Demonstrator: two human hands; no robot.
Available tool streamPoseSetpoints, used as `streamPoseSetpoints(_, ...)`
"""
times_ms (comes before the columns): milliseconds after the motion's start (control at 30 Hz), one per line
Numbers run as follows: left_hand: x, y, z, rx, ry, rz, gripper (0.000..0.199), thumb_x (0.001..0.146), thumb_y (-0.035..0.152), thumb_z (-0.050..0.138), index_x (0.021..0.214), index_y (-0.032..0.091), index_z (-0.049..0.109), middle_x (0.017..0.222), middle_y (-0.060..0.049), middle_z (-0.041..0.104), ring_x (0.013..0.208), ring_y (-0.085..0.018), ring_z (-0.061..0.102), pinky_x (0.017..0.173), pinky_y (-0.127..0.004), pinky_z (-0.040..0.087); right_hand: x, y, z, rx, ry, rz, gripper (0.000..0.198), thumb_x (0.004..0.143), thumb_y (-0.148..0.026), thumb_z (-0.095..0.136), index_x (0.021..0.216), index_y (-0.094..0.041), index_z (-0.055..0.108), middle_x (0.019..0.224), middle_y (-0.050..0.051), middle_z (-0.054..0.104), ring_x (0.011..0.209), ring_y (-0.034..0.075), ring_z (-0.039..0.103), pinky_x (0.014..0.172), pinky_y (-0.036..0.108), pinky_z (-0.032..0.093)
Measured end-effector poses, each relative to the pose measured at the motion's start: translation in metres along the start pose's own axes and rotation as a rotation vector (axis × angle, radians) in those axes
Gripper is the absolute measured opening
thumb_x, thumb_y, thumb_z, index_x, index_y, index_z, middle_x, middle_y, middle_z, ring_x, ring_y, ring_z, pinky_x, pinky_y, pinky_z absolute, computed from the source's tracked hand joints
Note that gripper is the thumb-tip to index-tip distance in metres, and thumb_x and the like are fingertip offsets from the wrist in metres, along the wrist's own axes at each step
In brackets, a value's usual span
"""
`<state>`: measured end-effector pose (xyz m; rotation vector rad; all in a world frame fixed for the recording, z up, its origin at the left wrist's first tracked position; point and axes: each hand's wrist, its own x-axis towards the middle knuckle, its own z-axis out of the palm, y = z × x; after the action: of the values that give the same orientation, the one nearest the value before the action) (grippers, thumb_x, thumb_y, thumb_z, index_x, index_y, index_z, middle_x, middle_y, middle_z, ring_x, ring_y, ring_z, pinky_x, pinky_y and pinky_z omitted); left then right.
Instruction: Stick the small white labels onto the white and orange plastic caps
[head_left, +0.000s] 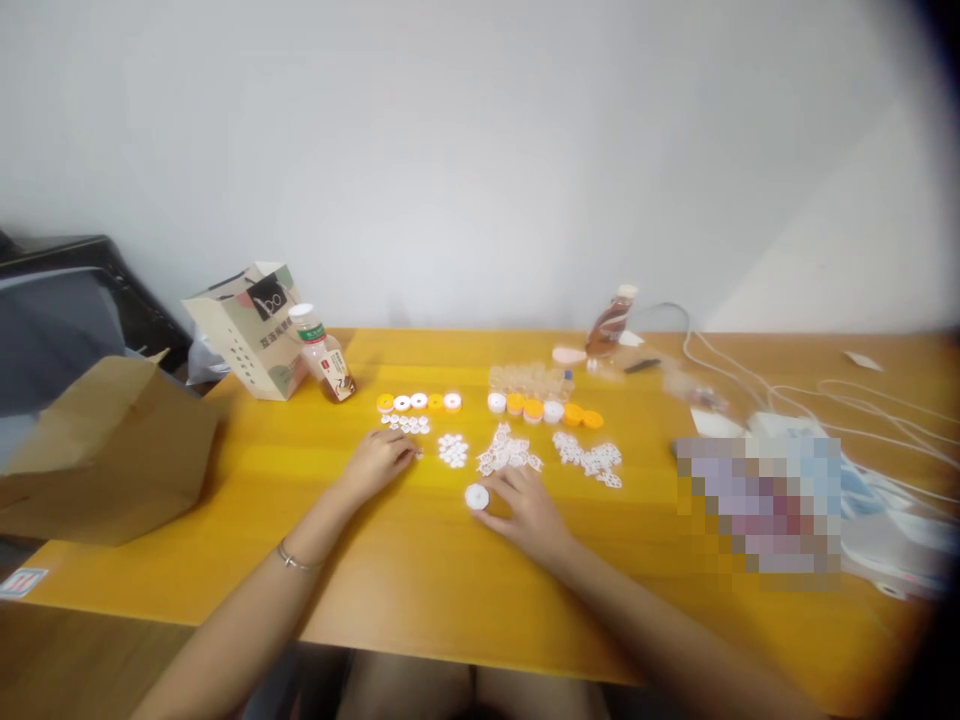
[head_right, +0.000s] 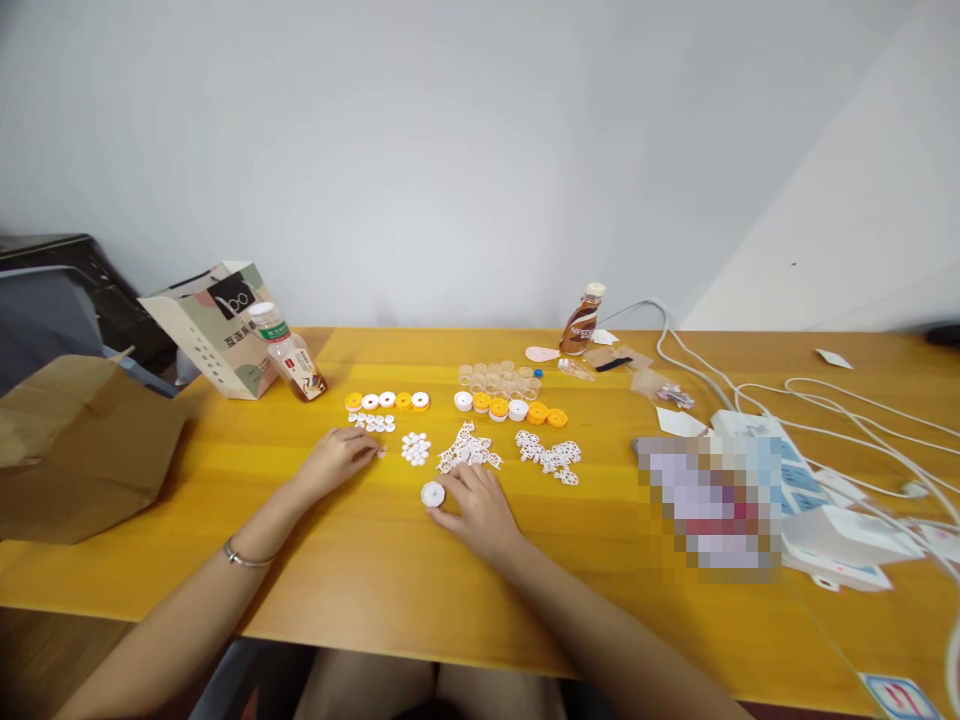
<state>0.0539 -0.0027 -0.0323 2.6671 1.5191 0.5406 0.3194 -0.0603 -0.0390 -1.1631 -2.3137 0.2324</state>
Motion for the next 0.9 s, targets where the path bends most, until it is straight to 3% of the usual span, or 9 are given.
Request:
streamPoseSetpoints(200,0.001,0.001,-0.004,-0.113,0.086,-0.025,0.012,0.077,0.021,0.048,0.075,0.019,0.059,0.075,-0.003,0.058,0.071,-0.015,0.054,0.068,-0.025,0.04,-0.001,0.0,-0.001,0.01,0.002,0.005,0.021,0.078,-0.034,0.053,0.097,-0.025,0.054,0.09,0.006,0.056,0.085,0.022,0.049,0.073,0.036,0.039)
streamPoseSetpoints(333,0.0,0.019,-0.005,-0.262,0.171,-0.019,0.011,0.078,0.022,0.048,0.075,0.017,0.057,0.076,-0.003,0.057,0.074,-0.014,0.053,0.07,-0.024,0.041,-0.001,0.001,-0.001,0.023,0.014,0.009,0.02,0.078,-0.034,0.054,0.096,-0.024,0.054,0.089,0.005,0.057,0.086,0.022,0.049,0.074,0.036,0.039)
streamPoseSetpoints(500,0.004,0.042,0.004,-0.369,0.145,0.02,0.012,0.078,0.022,0.048,0.078,0.017,0.058,0.078,-0.002,0.059,0.074,-0.013,0.053,0.071,-0.025,0.041,0.0,0.002,0.0,0.029,0.003,0.012,0.017,0.079,-0.032,0.053,0.094,-0.024,0.056,0.089,0.005,0.057,0.086,0.021,0.049,0.074,0.035,0.039)
streamPoseSetpoints(733,0.004,0.041,0.008,-0.529,0.119,-0.079,0.015,0.079,0.025,0.05,0.079,0.015,0.061,0.078,-0.003,0.062,0.071,-0.012,0.055,0.067,-0.023,0.042,-0.001,0.003,0.001,0.042,0.004,-0.002,0.018,0.079,-0.032,0.053,0.094,-0.024,0.057,0.089,0.005,0.057,0.086,0.022,0.049,0.073,0.036,0.039)
streamPoseSetpoints(900,0.002,0.067,0.013,-0.512,0.094,0.098,0.014,0.08,0.024,0.05,0.08,0.016,0.06,0.078,-0.003,0.061,0.075,-0.012,0.055,0.072,-0.025,0.041,-0.001,0.004,0.002,0.045,0.029,-0.014,0.018,0.079,-0.03,0.054,0.095,-0.024,0.058,0.087,0.005,0.057,0.084,0.021,0.049,0.072,0.035,0.039)
